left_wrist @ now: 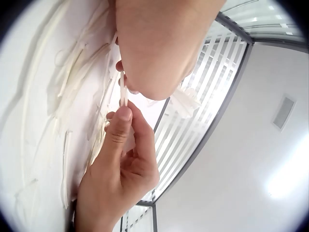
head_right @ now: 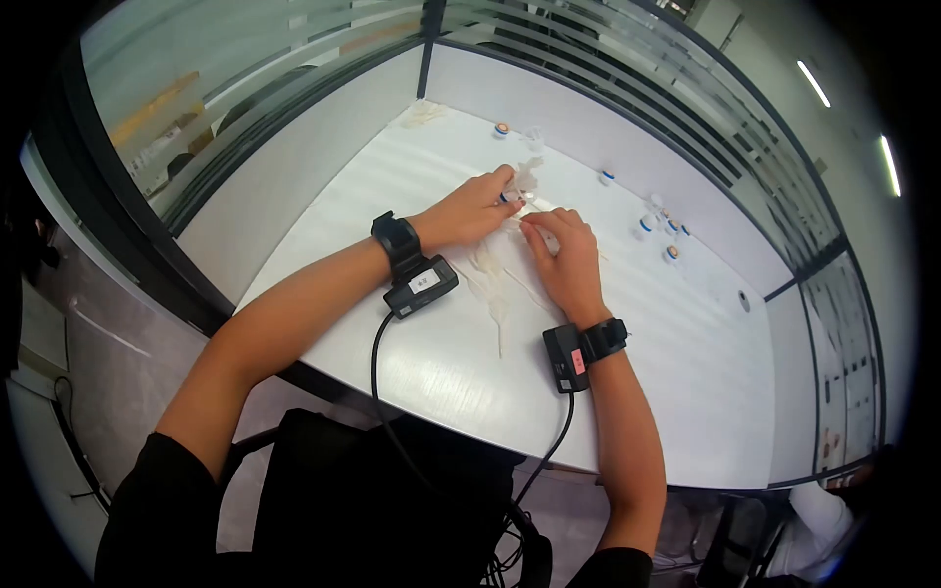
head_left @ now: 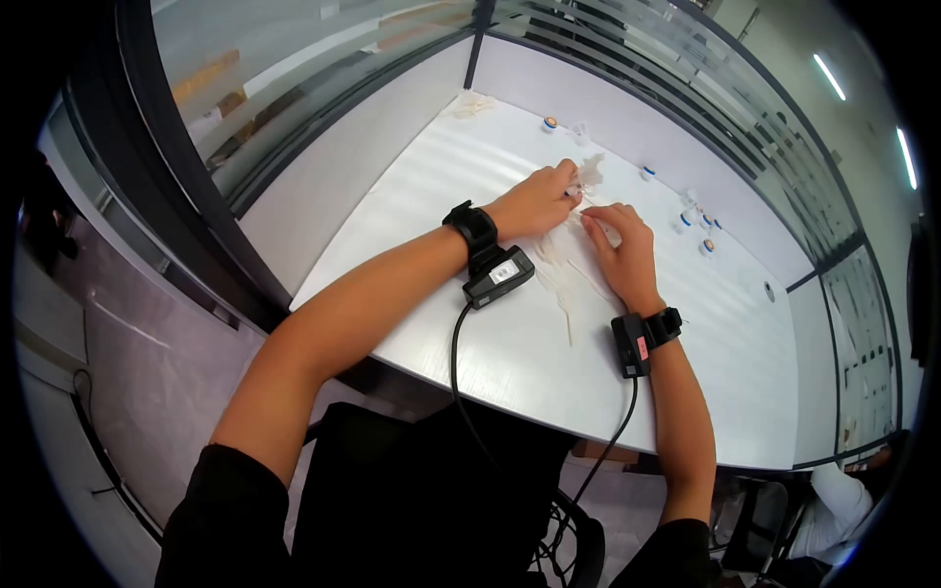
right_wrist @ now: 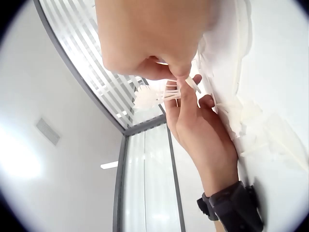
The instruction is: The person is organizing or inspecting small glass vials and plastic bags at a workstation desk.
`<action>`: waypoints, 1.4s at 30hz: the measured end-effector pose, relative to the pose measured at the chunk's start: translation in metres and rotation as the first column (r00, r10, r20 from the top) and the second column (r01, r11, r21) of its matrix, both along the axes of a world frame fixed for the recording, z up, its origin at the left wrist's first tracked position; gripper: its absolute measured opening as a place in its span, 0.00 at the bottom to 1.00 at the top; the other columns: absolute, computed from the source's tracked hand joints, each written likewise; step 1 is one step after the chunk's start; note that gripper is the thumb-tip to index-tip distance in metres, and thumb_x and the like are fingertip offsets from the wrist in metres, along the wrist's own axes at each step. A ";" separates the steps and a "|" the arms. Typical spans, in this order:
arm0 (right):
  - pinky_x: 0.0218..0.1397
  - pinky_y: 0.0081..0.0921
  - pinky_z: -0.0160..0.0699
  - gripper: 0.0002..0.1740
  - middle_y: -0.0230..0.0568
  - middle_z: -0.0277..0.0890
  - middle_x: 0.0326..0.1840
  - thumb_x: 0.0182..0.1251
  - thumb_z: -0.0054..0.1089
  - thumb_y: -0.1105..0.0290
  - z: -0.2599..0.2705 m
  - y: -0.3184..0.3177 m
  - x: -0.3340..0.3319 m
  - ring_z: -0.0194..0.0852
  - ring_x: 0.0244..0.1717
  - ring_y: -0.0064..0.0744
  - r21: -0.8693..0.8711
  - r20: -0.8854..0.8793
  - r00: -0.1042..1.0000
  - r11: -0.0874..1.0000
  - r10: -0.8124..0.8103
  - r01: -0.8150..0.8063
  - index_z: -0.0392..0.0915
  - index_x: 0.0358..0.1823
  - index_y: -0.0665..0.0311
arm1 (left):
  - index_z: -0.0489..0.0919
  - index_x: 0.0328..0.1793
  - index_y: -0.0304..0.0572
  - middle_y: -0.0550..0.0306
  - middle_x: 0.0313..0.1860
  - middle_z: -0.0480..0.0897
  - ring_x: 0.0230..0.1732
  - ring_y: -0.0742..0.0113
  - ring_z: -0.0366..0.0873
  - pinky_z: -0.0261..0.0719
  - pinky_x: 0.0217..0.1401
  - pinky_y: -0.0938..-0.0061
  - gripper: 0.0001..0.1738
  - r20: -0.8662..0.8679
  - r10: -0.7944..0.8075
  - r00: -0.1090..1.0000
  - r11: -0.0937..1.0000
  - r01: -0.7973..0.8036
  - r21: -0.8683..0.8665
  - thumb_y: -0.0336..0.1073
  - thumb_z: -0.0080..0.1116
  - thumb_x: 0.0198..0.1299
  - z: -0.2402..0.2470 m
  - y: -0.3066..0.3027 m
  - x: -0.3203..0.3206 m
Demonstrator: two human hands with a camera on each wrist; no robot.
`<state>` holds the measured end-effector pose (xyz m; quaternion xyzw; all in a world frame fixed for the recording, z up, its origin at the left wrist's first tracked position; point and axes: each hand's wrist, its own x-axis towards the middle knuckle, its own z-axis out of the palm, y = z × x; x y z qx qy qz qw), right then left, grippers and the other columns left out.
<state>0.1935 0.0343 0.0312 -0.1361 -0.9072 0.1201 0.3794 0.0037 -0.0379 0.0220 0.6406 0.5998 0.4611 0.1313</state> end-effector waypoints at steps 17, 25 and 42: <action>0.28 0.31 0.71 0.07 0.42 0.82 0.26 0.75 0.67 0.67 0.002 -0.006 0.001 0.76 0.23 0.35 -0.138 -0.080 0.994 0.989 -0.073 0.061 0.83 0.45 0.63 | 0.70 0.62 0.36 0.32 0.55 0.78 0.60 0.36 0.75 0.71 0.62 0.52 0.17 -0.004 -0.056 0.998 0.998 0.056 0.000 0.35 0.56 0.72 0.004 -0.006 -0.001; 0.28 0.20 0.70 0.07 0.34 0.79 0.24 0.76 0.65 0.70 0.003 -0.008 0.001 0.70 0.23 0.20 -0.107 -0.064 0.998 0.994 -0.029 0.022 0.82 0.44 0.67 | 0.73 0.60 0.34 0.32 0.51 0.80 0.57 0.36 0.76 0.73 0.59 0.52 0.15 0.002 -0.065 0.998 0.998 0.065 0.004 0.31 0.53 0.69 0.007 -0.008 0.001; 0.29 0.21 0.70 0.04 0.37 0.79 0.24 0.70 0.68 0.74 0.004 -0.012 0.002 0.70 0.23 0.20 -0.107 -0.075 0.997 0.994 0.004 -0.012 0.84 0.41 0.68 | 0.74 0.60 0.38 0.36 0.54 0.80 0.59 0.38 0.75 0.71 0.61 0.52 0.15 -0.006 -0.099 0.995 0.995 0.099 -0.031 0.30 0.55 0.69 0.007 -0.009 -0.001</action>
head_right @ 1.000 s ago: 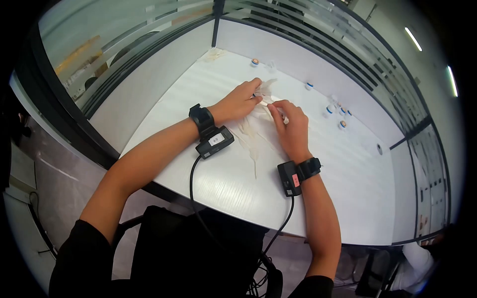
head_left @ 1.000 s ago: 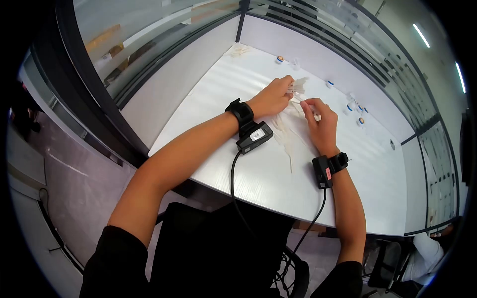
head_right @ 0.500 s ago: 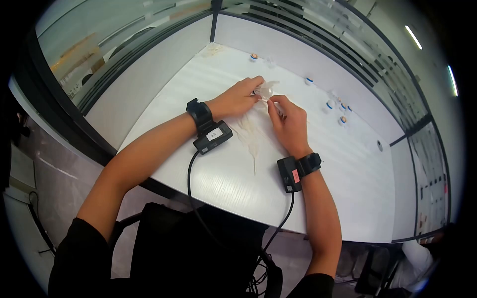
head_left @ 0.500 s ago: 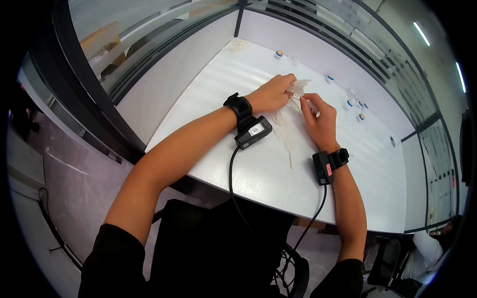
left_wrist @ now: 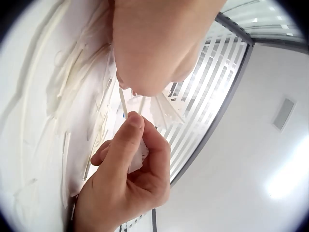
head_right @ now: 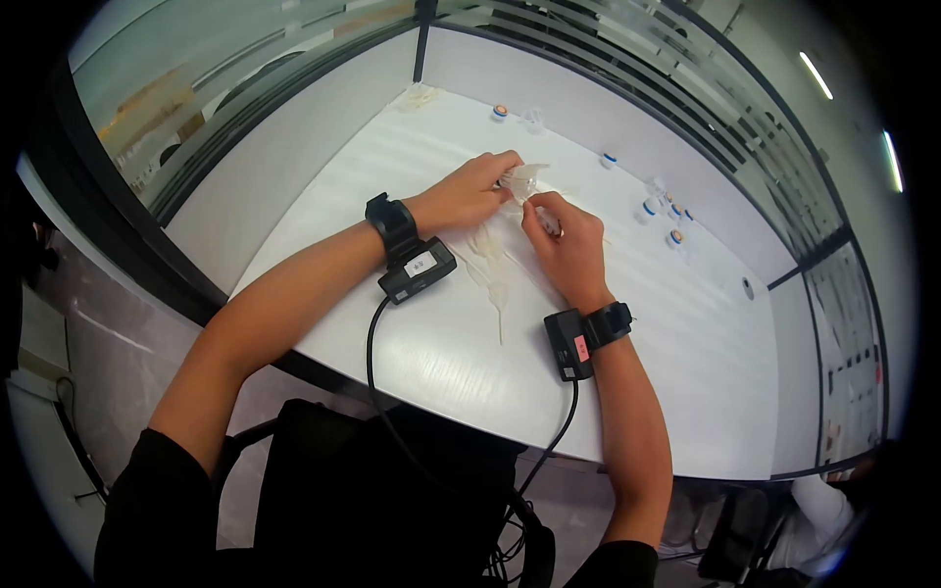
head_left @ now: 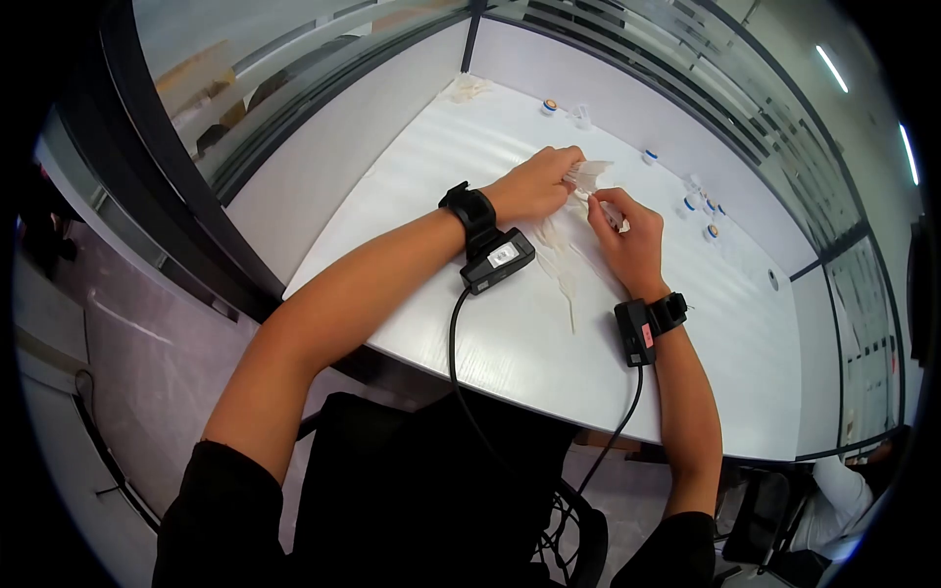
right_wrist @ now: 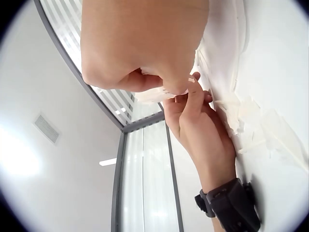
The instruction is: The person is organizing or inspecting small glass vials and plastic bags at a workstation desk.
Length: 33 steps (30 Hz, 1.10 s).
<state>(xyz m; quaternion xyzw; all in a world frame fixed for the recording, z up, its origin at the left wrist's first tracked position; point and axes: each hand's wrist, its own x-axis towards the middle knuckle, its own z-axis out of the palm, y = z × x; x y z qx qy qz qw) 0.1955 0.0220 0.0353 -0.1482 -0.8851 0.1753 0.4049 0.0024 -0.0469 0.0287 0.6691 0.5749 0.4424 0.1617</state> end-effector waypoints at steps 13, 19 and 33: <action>0.27 0.26 0.70 0.06 0.42 0.78 0.22 0.68 0.71 0.71 -0.005 0.005 -0.002 0.69 0.20 0.26 -0.024 -0.061 0.998 1.000 -0.011 0.009 0.85 0.40 0.67 | 0.72 0.72 0.36 0.39 0.66 0.77 0.69 0.42 0.70 0.68 0.74 0.55 0.23 -0.136 0.007 0.991 1.000 -0.004 0.022 0.33 0.53 0.73 -0.008 0.006 -0.004; 0.28 0.23 0.66 0.07 0.36 0.80 0.23 0.68 0.71 0.71 -0.004 0.010 0.002 0.66 0.22 0.20 -0.145 -0.016 1.000 0.989 -0.018 0.015 0.85 0.40 0.68 | 0.72 0.72 0.36 0.39 0.63 0.77 0.69 0.41 0.70 0.67 0.73 0.55 0.24 -0.150 -0.032 0.988 0.996 0.044 0.076 0.31 0.53 0.71 -0.017 0.012 -0.007; 0.28 0.17 0.62 0.11 0.24 0.75 0.28 0.70 0.71 0.69 -0.007 0.018 0.004 0.64 0.27 0.10 -0.434 -0.018 0.999 0.900 0.038 -0.042 0.83 0.38 0.72 | 0.73 0.73 0.38 0.38 0.61 0.77 0.67 0.42 0.71 0.69 0.71 0.56 0.24 -0.213 -0.033 0.976 0.998 0.043 0.044 0.30 0.54 0.71 -0.013 0.010 -0.006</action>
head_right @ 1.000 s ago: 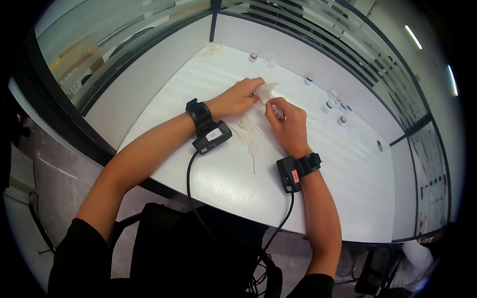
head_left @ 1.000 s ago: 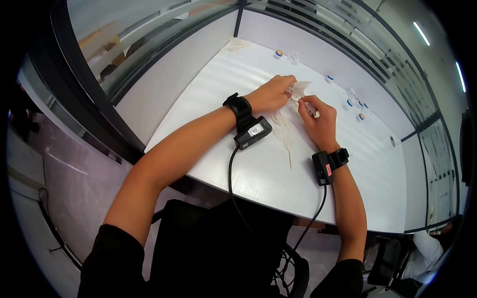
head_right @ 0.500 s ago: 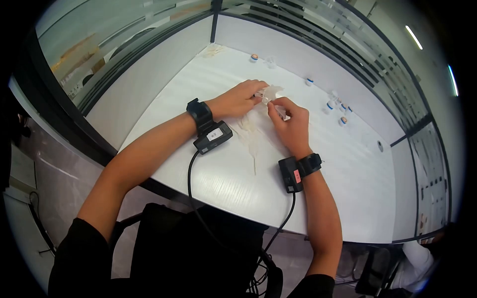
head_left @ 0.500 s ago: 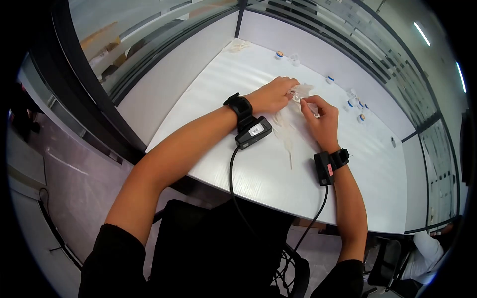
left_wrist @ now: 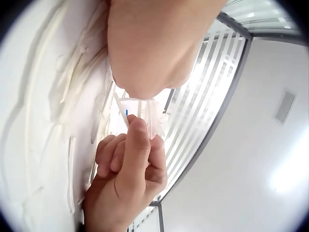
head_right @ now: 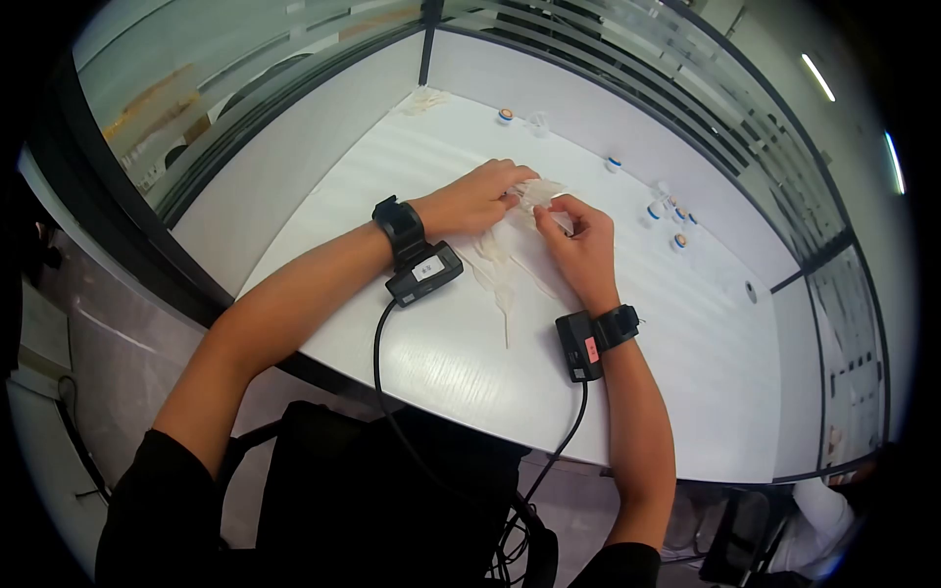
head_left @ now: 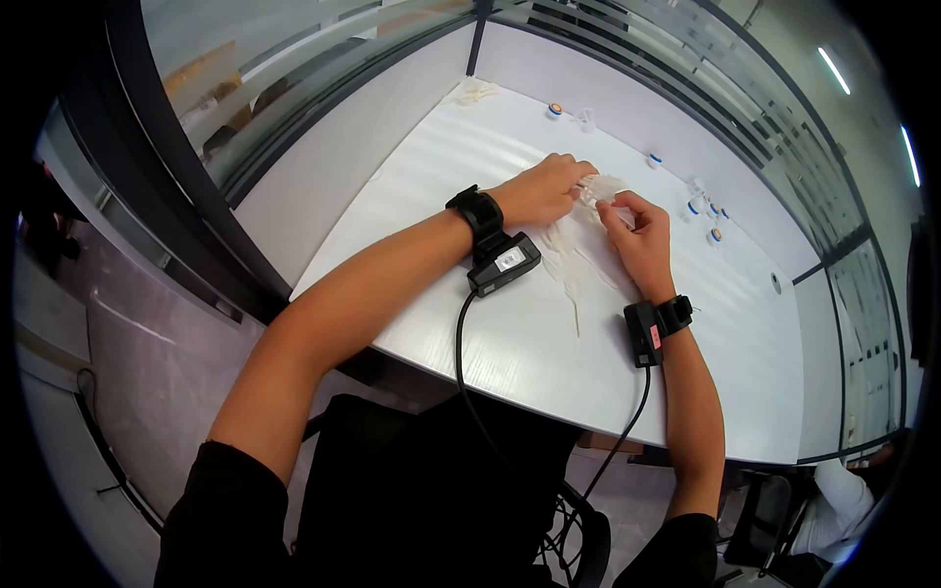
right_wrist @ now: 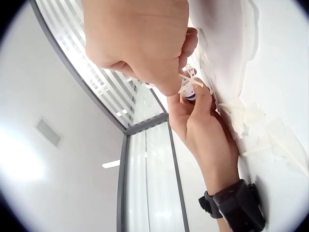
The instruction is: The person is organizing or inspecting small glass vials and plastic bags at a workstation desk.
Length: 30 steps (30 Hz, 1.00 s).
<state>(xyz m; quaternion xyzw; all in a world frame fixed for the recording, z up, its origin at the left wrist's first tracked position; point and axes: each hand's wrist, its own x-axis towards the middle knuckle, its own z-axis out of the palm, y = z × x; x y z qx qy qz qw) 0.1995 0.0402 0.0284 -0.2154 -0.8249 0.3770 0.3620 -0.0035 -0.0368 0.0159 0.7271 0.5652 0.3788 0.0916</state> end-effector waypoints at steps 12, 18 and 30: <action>0.22 0.17 0.57 0.10 0.23 0.72 0.21 0.73 0.69 0.68 0.011 -0.008 0.000 0.63 0.19 0.11 -0.206 -0.060 0.998 0.978 0.026 -0.038 0.84 0.38 0.69 | 0.71 0.75 0.37 0.38 0.63 0.77 0.67 0.42 0.73 0.70 0.72 0.56 0.25 0.092 -0.016 0.996 0.999 0.013 0.032 0.32 0.53 0.73 -0.002 0.002 0.001; 0.22 0.17 0.56 0.11 0.24 0.71 0.19 0.74 0.68 0.66 0.010 -0.006 -0.002 0.63 0.19 0.12 -0.184 -0.079 0.997 0.983 -0.003 -0.011 0.85 0.40 0.69 | 0.69 0.75 0.32 0.36 0.68 0.75 0.70 0.41 0.71 0.68 0.74 0.57 0.26 0.047 0.026 0.999 1.000 -0.026 0.001 0.38 0.51 0.77 0.000 0.004 0.003; 0.24 0.17 0.58 0.11 0.26 0.72 0.20 0.73 0.69 0.65 0.008 -0.003 -0.003 0.64 0.19 0.13 -0.205 -0.116 0.993 0.979 -0.037 0.013 0.85 0.40 0.68 | 0.66 0.77 0.30 0.34 0.72 0.71 0.74 0.42 0.68 0.66 0.77 0.58 0.29 0.093 -0.010 0.996 0.998 0.015 -0.055 0.45 0.49 0.80 0.001 0.002 0.004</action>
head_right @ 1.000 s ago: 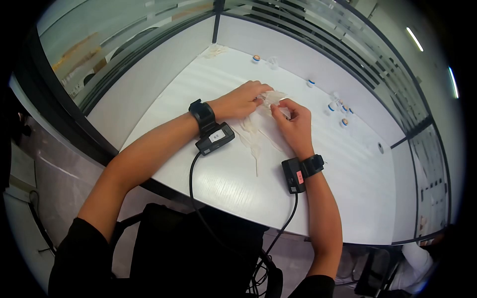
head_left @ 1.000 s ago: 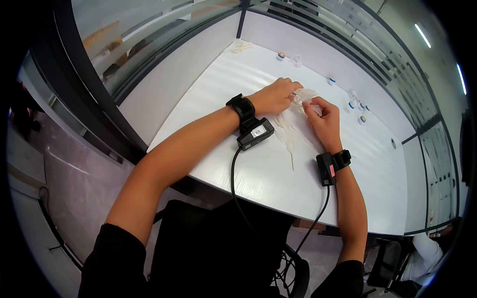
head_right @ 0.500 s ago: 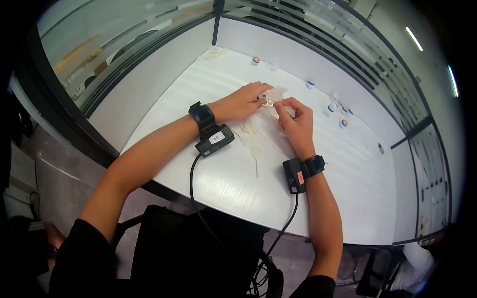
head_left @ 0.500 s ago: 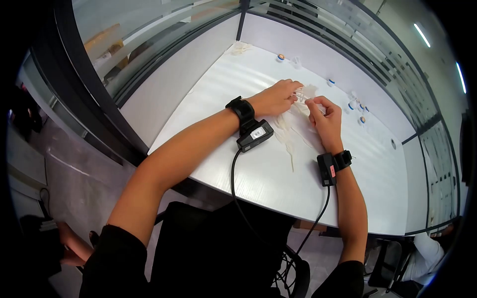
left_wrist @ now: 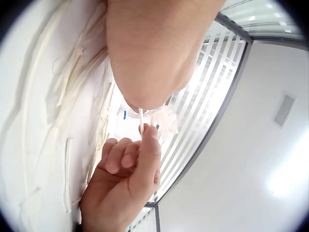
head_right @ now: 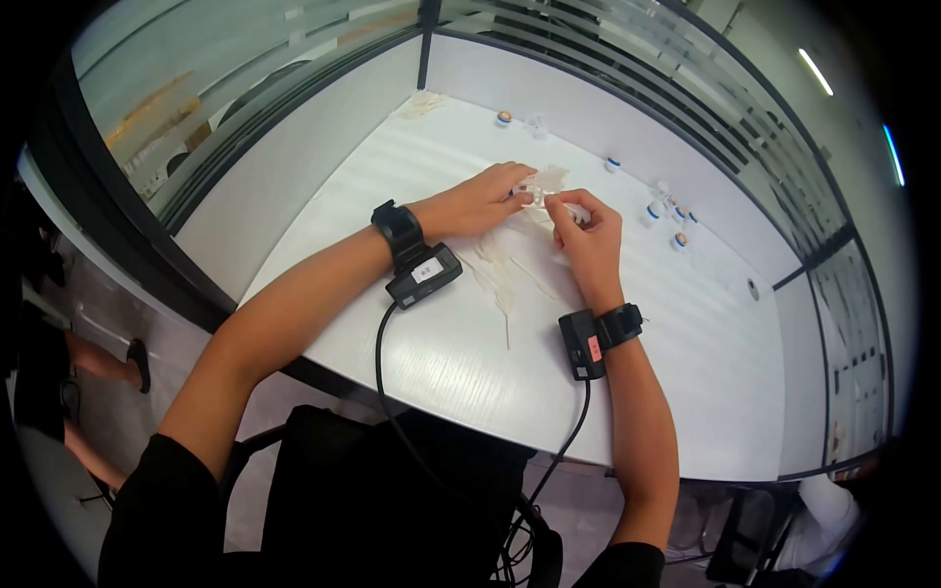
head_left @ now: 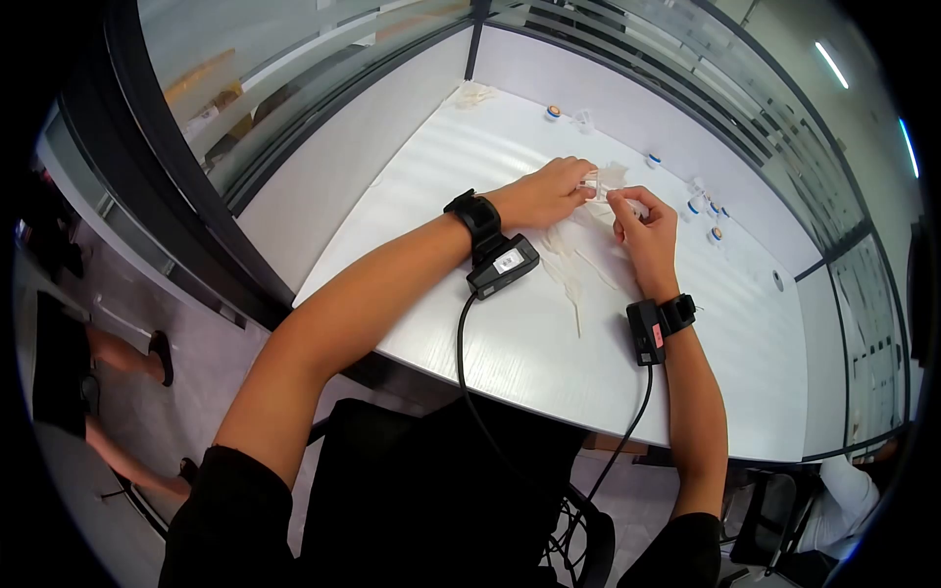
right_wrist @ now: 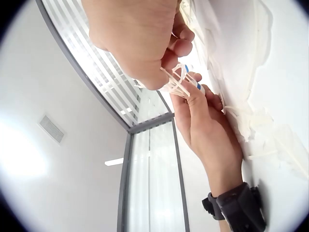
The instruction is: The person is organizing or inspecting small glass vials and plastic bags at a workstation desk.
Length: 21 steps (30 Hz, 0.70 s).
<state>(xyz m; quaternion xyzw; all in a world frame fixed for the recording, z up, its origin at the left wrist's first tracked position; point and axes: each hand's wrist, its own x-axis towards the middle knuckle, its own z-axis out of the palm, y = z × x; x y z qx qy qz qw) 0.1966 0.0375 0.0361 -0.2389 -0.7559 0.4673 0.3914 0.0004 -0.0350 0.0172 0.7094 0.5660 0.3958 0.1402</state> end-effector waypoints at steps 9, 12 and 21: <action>0.26 0.16 0.62 0.11 0.26 0.74 0.22 0.74 0.69 0.64 0.000 0.001 0.001 0.67 0.21 0.13 -0.014 -0.001 1.000 1.000 0.023 -0.023 0.83 0.41 0.66 | 0.64 0.77 0.29 0.35 0.71 0.71 0.75 0.43 0.66 0.65 0.78 0.58 0.30 -0.056 -0.038 0.998 0.999 0.039 0.027 0.45 0.49 0.80 -0.001 0.002 -0.001; 0.26 0.16 0.63 0.11 0.26 0.74 0.22 0.74 0.69 0.64 -0.002 0.002 0.000 0.67 0.21 0.13 -0.020 -0.019 1.000 1.000 0.023 -0.024 0.82 0.41 0.65 | 0.64 0.77 0.28 0.35 0.70 0.71 0.74 0.43 0.67 0.65 0.77 0.59 0.30 -0.056 -0.045 0.997 0.998 0.046 0.029 0.46 0.48 0.81 0.000 -0.001 -0.001; 0.25 0.16 0.63 0.10 0.26 0.73 0.21 0.74 0.67 0.66 0.002 -0.003 0.000 0.66 0.20 0.13 -0.023 -0.014 1.000 1.000 0.013 -0.014 0.81 0.40 0.66 | 0.65 0.75 0.29 0.35 0.66 0.72 0.72 0.43 0.69 0.67 0.75 0.58 0.28 -0.062 -0.052 0.997 0.994 0.058 0.091 0.46 0.46 0.82 -0.003 -0.001 0.000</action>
